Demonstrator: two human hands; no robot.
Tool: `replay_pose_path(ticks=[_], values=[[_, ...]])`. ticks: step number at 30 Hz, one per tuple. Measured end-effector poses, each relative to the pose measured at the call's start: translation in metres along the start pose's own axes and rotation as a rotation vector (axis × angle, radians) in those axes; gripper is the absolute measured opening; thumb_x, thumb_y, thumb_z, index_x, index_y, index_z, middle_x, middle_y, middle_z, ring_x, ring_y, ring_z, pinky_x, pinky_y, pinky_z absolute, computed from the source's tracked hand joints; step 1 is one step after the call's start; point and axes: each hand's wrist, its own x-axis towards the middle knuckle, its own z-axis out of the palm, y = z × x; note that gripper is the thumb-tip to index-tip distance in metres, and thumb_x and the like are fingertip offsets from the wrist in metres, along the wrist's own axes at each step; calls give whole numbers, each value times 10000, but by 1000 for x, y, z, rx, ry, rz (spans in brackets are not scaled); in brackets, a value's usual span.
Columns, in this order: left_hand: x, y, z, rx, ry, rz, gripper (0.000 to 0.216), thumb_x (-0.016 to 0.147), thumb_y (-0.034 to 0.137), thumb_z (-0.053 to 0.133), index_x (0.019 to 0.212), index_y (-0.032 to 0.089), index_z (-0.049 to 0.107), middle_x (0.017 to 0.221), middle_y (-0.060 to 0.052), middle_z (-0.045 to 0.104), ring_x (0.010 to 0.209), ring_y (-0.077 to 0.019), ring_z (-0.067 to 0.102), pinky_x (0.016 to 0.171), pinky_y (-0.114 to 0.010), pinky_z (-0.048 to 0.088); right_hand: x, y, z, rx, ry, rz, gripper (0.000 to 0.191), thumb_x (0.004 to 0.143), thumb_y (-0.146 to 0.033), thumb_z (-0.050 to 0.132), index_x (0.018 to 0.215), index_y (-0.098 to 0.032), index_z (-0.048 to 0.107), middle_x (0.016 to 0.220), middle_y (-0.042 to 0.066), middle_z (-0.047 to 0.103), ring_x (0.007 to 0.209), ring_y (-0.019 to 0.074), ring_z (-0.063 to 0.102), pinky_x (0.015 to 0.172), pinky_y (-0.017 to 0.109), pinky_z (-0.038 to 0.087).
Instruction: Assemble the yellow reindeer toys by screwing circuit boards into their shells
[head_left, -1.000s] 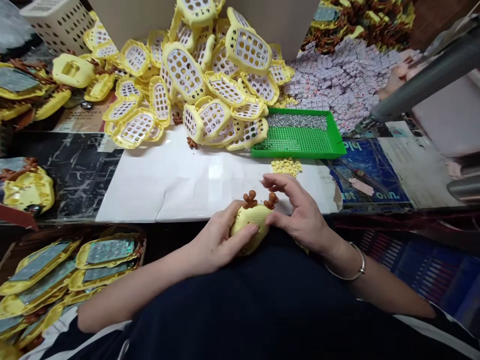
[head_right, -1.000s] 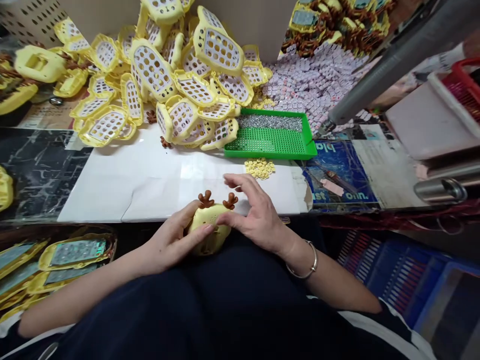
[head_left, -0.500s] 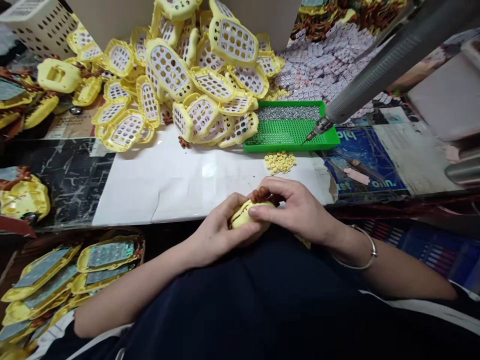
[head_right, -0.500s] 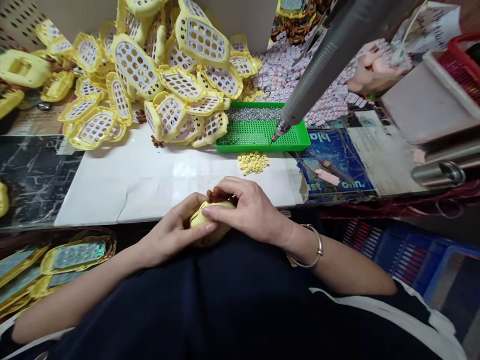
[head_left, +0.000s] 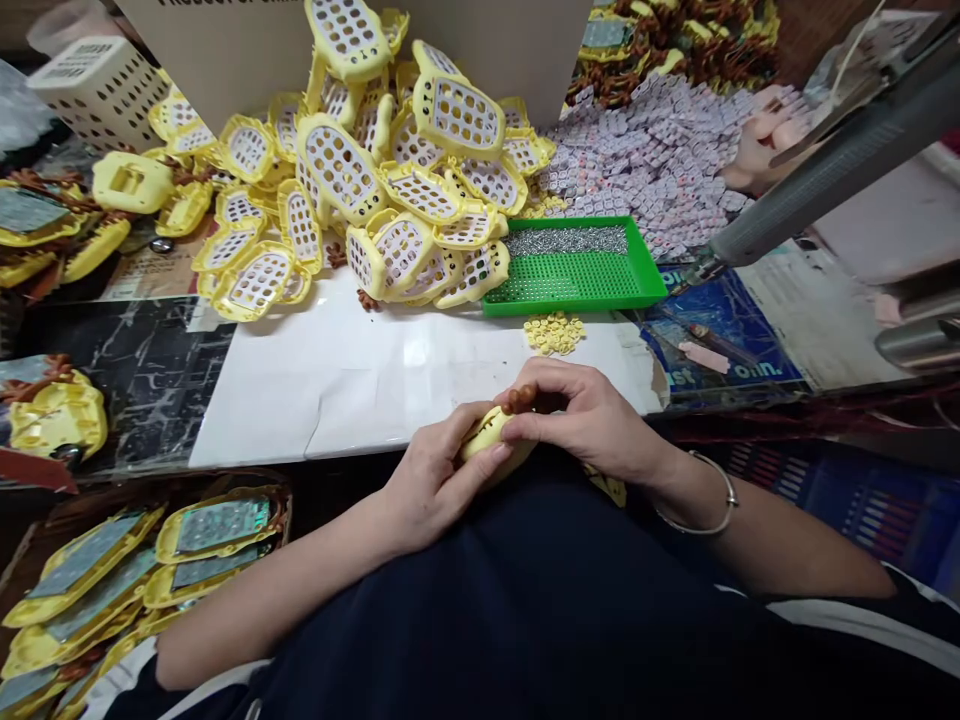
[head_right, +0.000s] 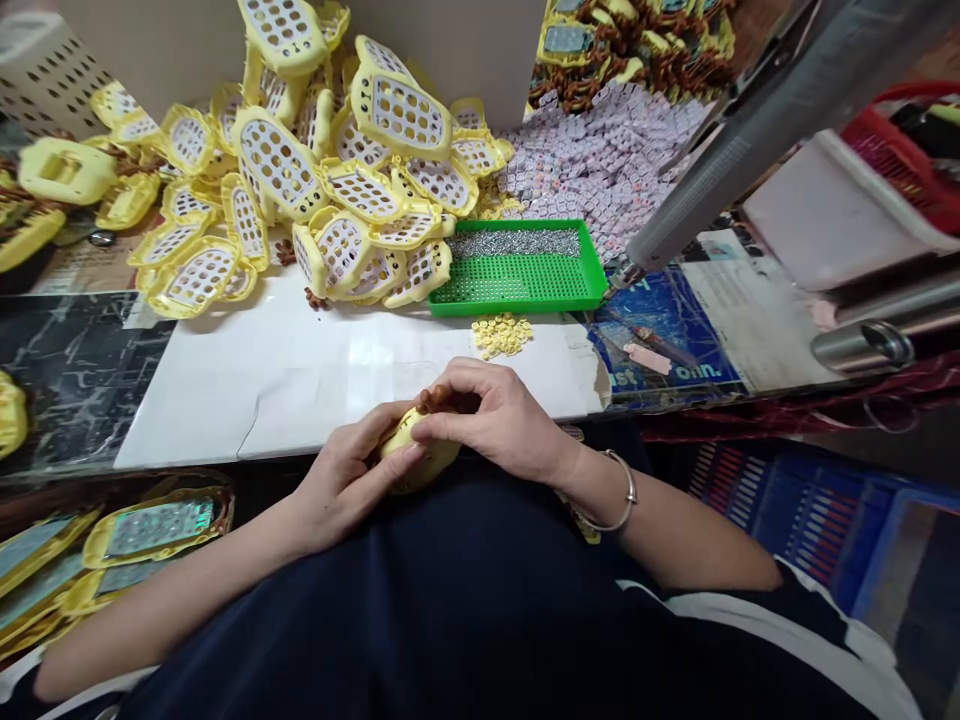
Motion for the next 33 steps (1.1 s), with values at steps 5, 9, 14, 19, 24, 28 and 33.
replay_pose_path(ticks=[5,9,14,19,24,28,33], values=[[-2,0,1,20,33,-6,189,872,267,562,1036,187,614,839,-29,683,698,-153,584,661,-252,435,-4,0,2,-44,-6,6,45,742,-218,700,745,-178,680,730,-13,591,705,109,551,676,259,464],[0,1,4,-26,61,-22,171,851,265,587,1004,195,616,821,-16,678,681,-146,573,651,-251,428,-3,3,6,-75,69,-104,125,766,-252,693,683,-173,644,671,-21,565,665,102,523,671,261,457],[3,-4,3,-203,110,-99,185,873,330,592,1003,198,592,862,-14,658,749,-148,568,693,-249,433,5,6,1,-68,49,-126,114,774,-255,703,840,-177,653,854,13,648,801,125,590,750,272,500],[0,-21,4,-601,267,-79,238,852,362,650,1038,262,540,1140,-21,632,1013,-172,587,889,-286,455,2,11,-2,10,164,-146,275,793,-348,713,997,-175,652,967,49,663,900,151,630,815,297,533],[-4,-28,5,-520,239,-58,266,851,352,658,1086,264,569,1115,-19,627,1042,-171,584,925,-288,452,-6,11,2,-109,169,-261,283,852,-447,635,883,-171,688,892,55,691,859,152,639,777,287,524],[-2,-24,4,-451,198,-54,353,877,386,621,1193,253,538,1257,-56,597,1196,-203,537,1025,-317,400,-5,12,4,-109,238,-273,366,836,-518,624,777,-159,661,783,43,656,767,146,604,732,291,496],[2,-18,2,-291,171,-84,395,899,463,558,1191,198,532,1155,-81,647,1040,-212,599,930,-321,443,-1,21,5,152,184,-46,378,770,-534,672,749,-158,639,740,12,609,712,125,555,668,262,467]])
